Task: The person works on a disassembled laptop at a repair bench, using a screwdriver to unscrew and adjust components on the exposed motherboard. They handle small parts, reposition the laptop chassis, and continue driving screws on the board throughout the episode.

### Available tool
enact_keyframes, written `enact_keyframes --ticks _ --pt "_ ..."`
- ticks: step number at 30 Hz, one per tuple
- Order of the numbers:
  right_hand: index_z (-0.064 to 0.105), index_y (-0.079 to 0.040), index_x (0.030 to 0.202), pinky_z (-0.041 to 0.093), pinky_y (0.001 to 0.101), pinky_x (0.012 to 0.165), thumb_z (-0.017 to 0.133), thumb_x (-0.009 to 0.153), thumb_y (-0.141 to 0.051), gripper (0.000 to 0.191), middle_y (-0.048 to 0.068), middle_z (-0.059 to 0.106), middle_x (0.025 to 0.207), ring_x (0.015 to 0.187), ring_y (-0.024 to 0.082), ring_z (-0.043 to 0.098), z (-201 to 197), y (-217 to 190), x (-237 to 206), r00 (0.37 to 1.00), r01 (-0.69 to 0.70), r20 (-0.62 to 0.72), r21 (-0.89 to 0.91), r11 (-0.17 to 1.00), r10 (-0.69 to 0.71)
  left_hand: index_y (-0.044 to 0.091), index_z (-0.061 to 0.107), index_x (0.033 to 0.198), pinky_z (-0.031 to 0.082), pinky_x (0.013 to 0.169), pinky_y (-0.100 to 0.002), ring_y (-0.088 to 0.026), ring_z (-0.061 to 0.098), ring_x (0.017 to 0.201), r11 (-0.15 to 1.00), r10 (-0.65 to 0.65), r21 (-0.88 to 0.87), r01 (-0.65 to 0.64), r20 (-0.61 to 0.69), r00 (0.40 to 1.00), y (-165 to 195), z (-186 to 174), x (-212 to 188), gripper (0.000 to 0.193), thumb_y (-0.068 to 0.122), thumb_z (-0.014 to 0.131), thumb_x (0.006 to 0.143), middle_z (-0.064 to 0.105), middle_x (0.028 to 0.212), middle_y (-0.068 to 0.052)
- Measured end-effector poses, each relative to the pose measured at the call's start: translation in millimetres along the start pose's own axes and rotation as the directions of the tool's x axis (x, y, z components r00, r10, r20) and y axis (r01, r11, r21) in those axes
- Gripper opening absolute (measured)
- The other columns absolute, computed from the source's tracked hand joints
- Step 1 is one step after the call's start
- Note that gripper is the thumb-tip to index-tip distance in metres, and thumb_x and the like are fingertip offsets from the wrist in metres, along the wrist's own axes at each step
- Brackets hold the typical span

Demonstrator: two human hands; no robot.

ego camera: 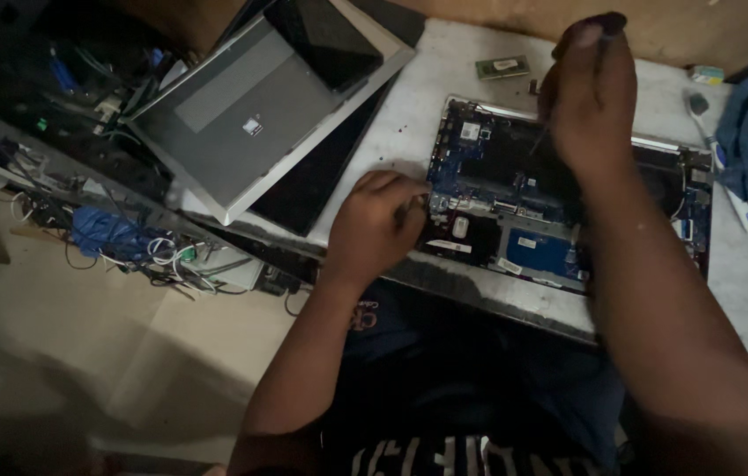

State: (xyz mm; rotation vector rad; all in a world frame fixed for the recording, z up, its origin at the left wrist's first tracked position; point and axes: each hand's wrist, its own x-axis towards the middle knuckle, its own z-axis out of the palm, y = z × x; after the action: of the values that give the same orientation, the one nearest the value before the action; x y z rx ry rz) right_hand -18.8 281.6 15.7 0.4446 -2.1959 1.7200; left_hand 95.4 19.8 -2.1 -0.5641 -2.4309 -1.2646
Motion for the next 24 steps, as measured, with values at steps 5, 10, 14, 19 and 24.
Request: enact_keyframes --ticks 5,10,14,19,24 --pt "0.039 -0.003 0.145 0.046 0.0309 0.053 0.064 0.119 -0.017 0.038 0.008 0.062 0.076 0.061 0.015 0.064 6 -2 -1 0.994 -0.08 0.066 -0.174 0.982 0.092 0.005 0.075 0.106 0.054 0.091 -0.042 -0.034 0.066 0.102 0.999 -0.029 -0.035 0.03 0.029 0.999 0 -2 2 0.022 0.005 0.068 0.086 0.071 0.097 -0.013" --pt "0.02 -0.004 0.159 0.06 0.0339 0.074 0.066 0.114 -0.002 0.064 0.015 0.068 0.101 0.084 0.019 0.072 6 4 2 0.991 -0.034 0.128 -0.016 0.999 0.036 0.006 0.075 0.108 0.054 0.092 -0.041 -0.034 0.067 0.104 0.999 -0.018 -0.047 0.019 0.012 1.0 -1 -4 2 0.023 0.006 0.068 0.086 0.072 0.099 -0.013" --pt "0.008 -0.008 0.163 0.065 0.0405 0.095 0.063 0.112 0.009 0.077 0.021 0.067 0.123 0.105 0.025 0.078 2 9 1 0.989 0.039 0.143 -0.025 0.999 -0.035 0.005 0.075 0.11 0.055 0.092 -0.041 -0.034 0.067 0.105 0.998 -0.012 -0.06 0.013 0.015 1.0 1 -5 2 0.025 0.005 0.068 0.085 0.072 0.1 -0.013" --pt "0.006 -0.012 0.157 0.064 0.0385 0.095 0.066 0.11 0.01 0.078 0.021 0.07 0.129 0.114 0.027 0.081 8 -1 -7 0.989 0.116 0.12 -0.282 0.953 -0.085 0.006 0.074 0.112 0.056 0.085 -0.039 -0.031 0.068 0.101 0.99 -0.109 -0.078 0.114 0.07 0.992 1 -6 3 0.029 0.006 0.068 0.084 0.073 0.099 -0.012" --pt "0.013 -0.014 0.156 0.062 0.0407 0.097 0.071 0.11 0.006 0.076 0.022 0.069 0.138 0.121 0.031 0.078 22 -18 -7 0.974 0.182 0.186 -0.296 0.938 -0.131 0.005 0.074 0.112 0.056 0.09 -0.04 -0.032 0.068 0.104 0.997 -0.029 -0.076 0.029 0.01 1.0 -2 -3 3 0.029 0.006 0.071 0.083 0.074 0.102 -0.012"
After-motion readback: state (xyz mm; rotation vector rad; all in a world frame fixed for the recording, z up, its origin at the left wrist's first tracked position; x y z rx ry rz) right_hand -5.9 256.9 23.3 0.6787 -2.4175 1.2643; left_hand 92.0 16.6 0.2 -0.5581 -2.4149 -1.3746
